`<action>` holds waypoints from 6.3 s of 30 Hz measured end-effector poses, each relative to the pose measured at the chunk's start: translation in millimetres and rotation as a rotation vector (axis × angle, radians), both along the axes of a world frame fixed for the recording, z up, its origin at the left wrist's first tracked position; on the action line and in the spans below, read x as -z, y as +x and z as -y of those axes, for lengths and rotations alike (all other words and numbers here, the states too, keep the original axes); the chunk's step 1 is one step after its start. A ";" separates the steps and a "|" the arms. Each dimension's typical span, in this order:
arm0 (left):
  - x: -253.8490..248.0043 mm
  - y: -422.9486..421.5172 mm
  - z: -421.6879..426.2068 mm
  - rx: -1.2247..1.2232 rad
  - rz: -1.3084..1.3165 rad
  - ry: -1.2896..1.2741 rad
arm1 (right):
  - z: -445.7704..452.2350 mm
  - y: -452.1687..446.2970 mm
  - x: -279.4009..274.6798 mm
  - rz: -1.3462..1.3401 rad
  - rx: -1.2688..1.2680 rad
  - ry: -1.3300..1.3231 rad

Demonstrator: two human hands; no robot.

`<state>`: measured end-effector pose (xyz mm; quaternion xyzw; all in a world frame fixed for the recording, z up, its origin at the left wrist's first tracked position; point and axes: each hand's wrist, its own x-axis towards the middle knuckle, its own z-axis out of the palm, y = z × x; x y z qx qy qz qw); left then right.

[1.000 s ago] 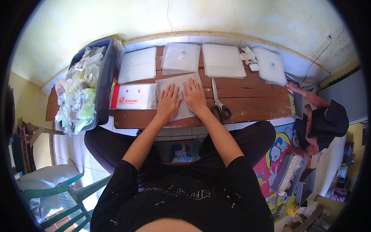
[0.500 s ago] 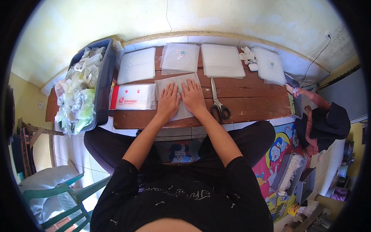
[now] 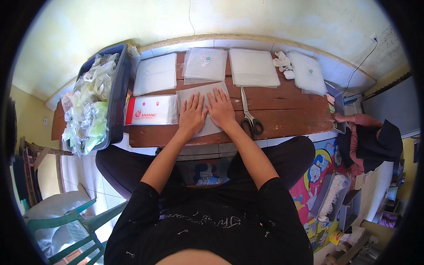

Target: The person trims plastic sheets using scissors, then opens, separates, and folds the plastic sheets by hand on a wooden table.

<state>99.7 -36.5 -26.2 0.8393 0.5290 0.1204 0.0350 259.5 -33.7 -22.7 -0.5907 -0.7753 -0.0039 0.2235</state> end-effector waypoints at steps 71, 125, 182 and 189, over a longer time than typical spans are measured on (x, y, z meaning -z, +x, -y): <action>-54.5 -16.8 6.2 -0.087 0.519 0.046 | -47.7 3.0 -85.8 -0.354 0.218 -0.146; -14.8 -7.9 -31.2 -0.018 0.232 -0.032 | -80.8 26.8 -14.9 -0.679 0.304 -0.439; -0.7 -7.3 -32.4 -0.084 0.051 0.025 | -16.5 5.9 5.4 0.031 -0.043 0.025; -0.8 -8.7 -32.3 -0.076 0.065 0.005 | 35.0 52.9 -45.5 -0.263 0.170 0.063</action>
